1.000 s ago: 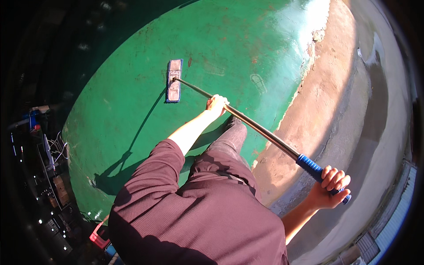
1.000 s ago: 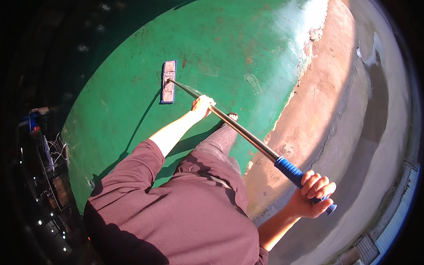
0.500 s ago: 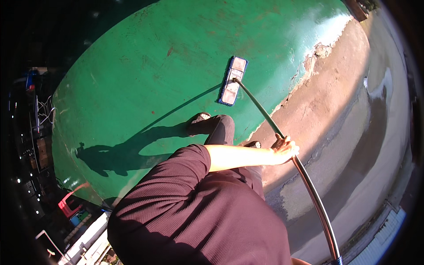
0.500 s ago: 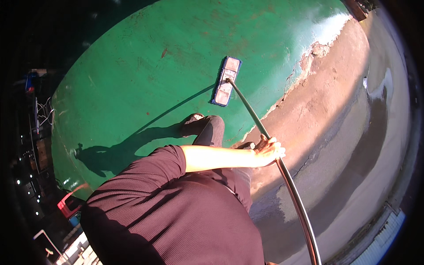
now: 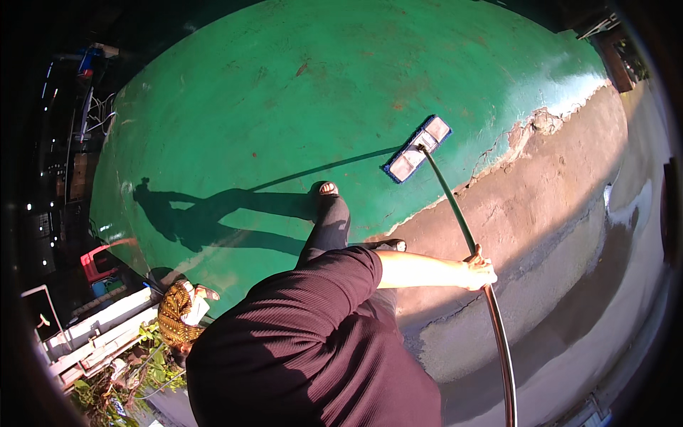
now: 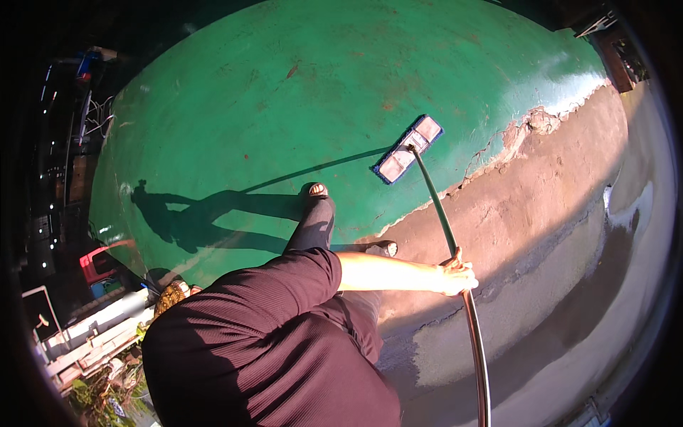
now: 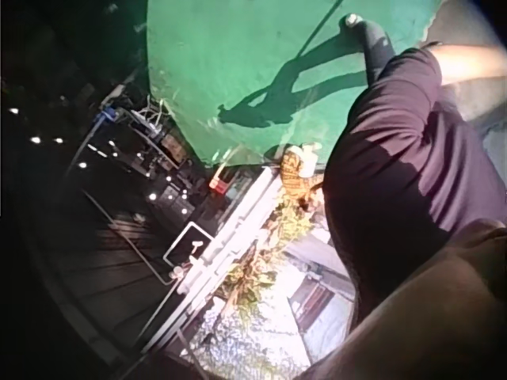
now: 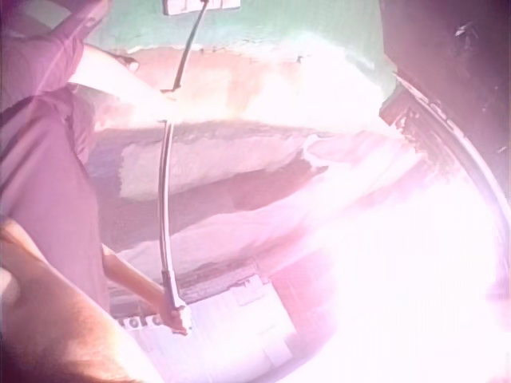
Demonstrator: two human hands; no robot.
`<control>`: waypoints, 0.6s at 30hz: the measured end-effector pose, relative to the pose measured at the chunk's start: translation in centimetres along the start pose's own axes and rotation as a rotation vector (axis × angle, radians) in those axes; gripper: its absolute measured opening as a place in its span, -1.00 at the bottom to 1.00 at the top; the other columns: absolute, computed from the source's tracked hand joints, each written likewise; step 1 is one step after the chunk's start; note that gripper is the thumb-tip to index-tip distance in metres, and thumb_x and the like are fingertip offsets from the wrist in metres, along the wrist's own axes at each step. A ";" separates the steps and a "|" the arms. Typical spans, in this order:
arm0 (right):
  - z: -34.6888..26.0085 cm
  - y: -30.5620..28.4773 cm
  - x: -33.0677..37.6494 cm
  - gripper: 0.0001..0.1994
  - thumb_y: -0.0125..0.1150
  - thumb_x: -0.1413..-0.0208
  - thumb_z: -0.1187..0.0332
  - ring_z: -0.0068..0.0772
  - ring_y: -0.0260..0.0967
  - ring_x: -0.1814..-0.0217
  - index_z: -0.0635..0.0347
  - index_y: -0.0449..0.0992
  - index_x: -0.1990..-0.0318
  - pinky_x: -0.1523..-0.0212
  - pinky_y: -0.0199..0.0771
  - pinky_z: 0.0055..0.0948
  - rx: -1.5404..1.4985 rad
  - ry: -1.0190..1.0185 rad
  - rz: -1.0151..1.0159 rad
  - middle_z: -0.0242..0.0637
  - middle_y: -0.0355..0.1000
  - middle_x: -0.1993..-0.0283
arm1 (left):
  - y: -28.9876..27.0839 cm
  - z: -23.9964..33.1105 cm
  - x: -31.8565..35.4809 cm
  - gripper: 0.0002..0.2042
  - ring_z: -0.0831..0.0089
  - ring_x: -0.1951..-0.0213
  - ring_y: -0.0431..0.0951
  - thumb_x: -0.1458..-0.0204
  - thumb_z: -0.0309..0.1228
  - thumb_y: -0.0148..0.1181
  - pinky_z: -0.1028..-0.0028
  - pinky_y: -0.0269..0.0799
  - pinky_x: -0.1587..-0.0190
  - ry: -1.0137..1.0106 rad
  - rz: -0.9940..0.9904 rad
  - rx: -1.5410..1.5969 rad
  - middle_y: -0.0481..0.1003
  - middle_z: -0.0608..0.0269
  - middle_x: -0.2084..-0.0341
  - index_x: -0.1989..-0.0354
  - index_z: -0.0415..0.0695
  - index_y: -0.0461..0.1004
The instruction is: The person mops a green-painted outdoor floor with a flat mop, then uses a red scoop to pour water from a white bucket onto the floor and washes their feet.
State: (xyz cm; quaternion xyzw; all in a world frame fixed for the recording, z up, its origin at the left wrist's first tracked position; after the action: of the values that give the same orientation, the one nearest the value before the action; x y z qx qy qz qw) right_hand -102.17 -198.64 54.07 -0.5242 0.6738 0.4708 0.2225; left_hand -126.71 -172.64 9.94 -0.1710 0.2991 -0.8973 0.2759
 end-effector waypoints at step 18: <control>52.3 32.4 20.7 -0.82 -0.05 -0.01 0.39 -0.58 0.08 0.51 0.07 0.15 0.57 0.01 0.14 -0.36 0.135 0.727 0.299 -0.51 -0.06 0.67 | -34.7 -48.7 33.7 -0.80 0.39 -0.07 0.23 0.28 -0.51 0.17 -0.29 -0.46 -0.16 -0.766 0.869 -0.385 0.33 0.53 0.46 0.49 0.13 0.37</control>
State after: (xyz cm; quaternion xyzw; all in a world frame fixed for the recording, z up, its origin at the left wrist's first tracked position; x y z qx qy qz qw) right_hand -149.25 -163.29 26.75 -0.5370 0.8070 0.2363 -0.0677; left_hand -189.95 -147.95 -0.53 -0.3906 0.3781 -0.5073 0.6687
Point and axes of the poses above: each hand's wrist, its own x-axis away from the middle knuckle, its own y-axis out of the palm, z = x × y, the point moved 8 cm from there along -x, towards the middle knuckle
